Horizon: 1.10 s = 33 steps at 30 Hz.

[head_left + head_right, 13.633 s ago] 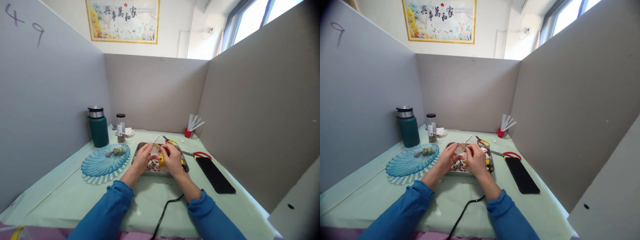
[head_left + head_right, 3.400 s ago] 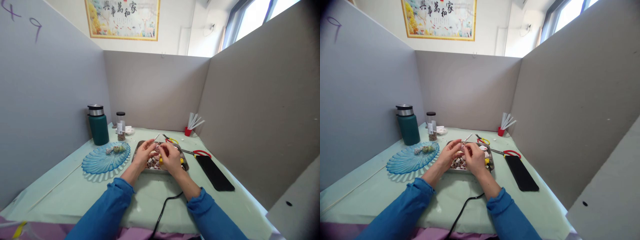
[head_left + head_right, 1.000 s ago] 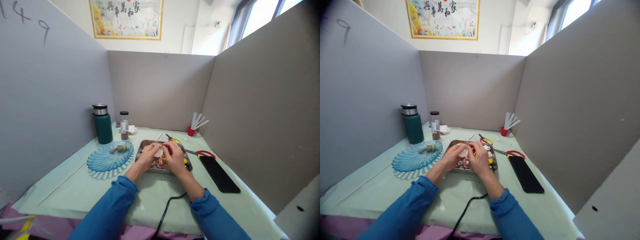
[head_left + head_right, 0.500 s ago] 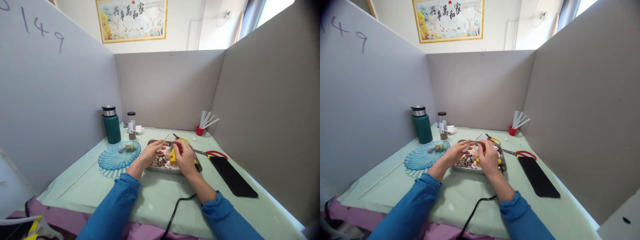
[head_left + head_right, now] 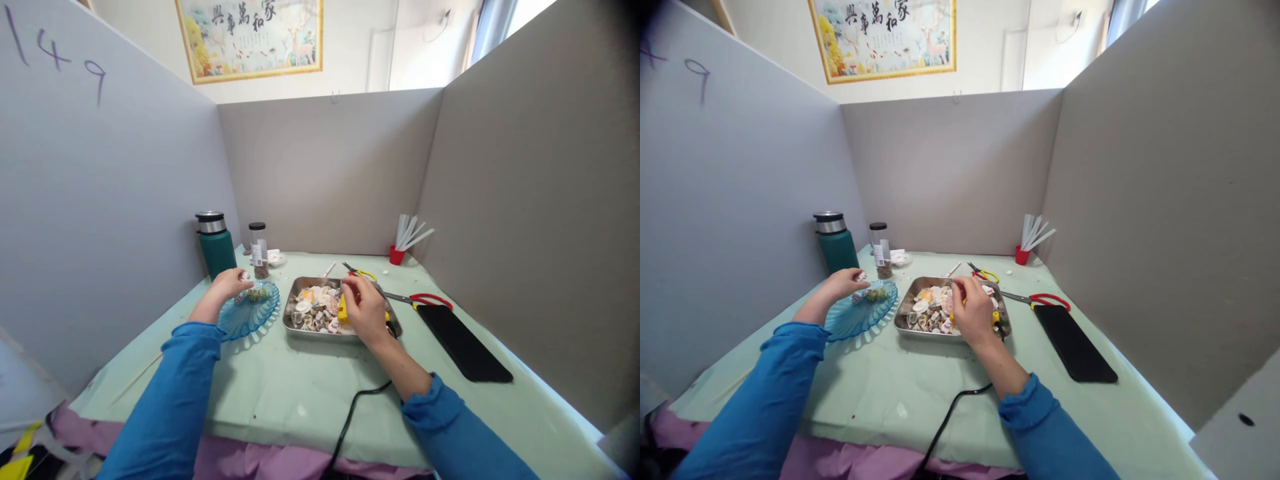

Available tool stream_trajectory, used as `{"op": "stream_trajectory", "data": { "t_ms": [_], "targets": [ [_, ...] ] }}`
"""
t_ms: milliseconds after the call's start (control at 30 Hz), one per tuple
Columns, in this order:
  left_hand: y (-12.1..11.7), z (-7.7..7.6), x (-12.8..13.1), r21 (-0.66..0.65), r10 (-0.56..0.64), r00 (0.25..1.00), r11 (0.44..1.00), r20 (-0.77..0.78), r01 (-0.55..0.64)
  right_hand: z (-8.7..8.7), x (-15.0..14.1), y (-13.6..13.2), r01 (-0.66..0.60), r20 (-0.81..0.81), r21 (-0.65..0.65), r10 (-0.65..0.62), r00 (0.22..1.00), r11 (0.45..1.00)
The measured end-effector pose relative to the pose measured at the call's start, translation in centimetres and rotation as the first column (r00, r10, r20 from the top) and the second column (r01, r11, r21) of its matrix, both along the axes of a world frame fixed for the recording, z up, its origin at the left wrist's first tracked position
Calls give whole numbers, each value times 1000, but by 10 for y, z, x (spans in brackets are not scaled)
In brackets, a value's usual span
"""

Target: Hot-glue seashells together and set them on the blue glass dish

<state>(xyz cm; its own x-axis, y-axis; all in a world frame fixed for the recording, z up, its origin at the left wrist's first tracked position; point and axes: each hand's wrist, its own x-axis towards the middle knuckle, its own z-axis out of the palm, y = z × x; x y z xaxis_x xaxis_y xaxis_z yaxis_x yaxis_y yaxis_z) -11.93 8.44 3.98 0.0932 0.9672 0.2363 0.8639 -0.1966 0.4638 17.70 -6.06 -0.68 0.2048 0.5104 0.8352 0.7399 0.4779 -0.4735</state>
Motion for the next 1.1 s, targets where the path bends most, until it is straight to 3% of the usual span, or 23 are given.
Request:
{"op": "stream_trajectory", "data": {
  "t_ms": [100, 233, 333, 433, 533, 600, 733, 867, 933, 1100],
  "targets": [
    [14, -10, -14, -37, 47, 985, 998, -168, -54, 1, 0, 0, -1, 3, -2, 1, 1000, 1000],
    [24, -22, -22, -102, 49, 990, 993, -133, -63, 1, 0, 0, -9, -1, 3, 9, 1000, 1000],
    [21, -17, -23, -131, 82, 992, 987, -93, -94, 1, 1, 0, -13, -4, 1, 13, 1000, 1000],
    [10, -3, -15, -69, 96, 993, 993, -68, -100, 0, 1, 0, -17, -4, 1, 17, 1000, 1000],
    [-7, 9, 9, -5, 58, 998, 998, -1, -58, 0, 1, 0, -18, -9, -10, 18, 1000, 1000],
    [-19, 13, 33, 79, -47, 995, 996, 89, 40, 1, 2, 0, -21, -13, -32, 21, 1000, 999],
    [-40, 7, 86, 161, -248, 955, 962, 164, 222, 8, 14, 0, -39, 26, -157, 44, 999, 987],
    [-53, -8, 127, 102, -420, 907, 902, -27, 420, 19, 38, -7, 10, 189, -367, 64, 980, 930],
    [-55, -15, 138, 61, -418, 902, 903, -105, 425, 23, 49, -13, 89, 299, -442, 53, 953, 892],
    [-51, -33, 147, -3, -369, 908, 927, -200, 376, 22, 61, -25, 234, 479, -490, 36, 877, 840]
  ]
}}
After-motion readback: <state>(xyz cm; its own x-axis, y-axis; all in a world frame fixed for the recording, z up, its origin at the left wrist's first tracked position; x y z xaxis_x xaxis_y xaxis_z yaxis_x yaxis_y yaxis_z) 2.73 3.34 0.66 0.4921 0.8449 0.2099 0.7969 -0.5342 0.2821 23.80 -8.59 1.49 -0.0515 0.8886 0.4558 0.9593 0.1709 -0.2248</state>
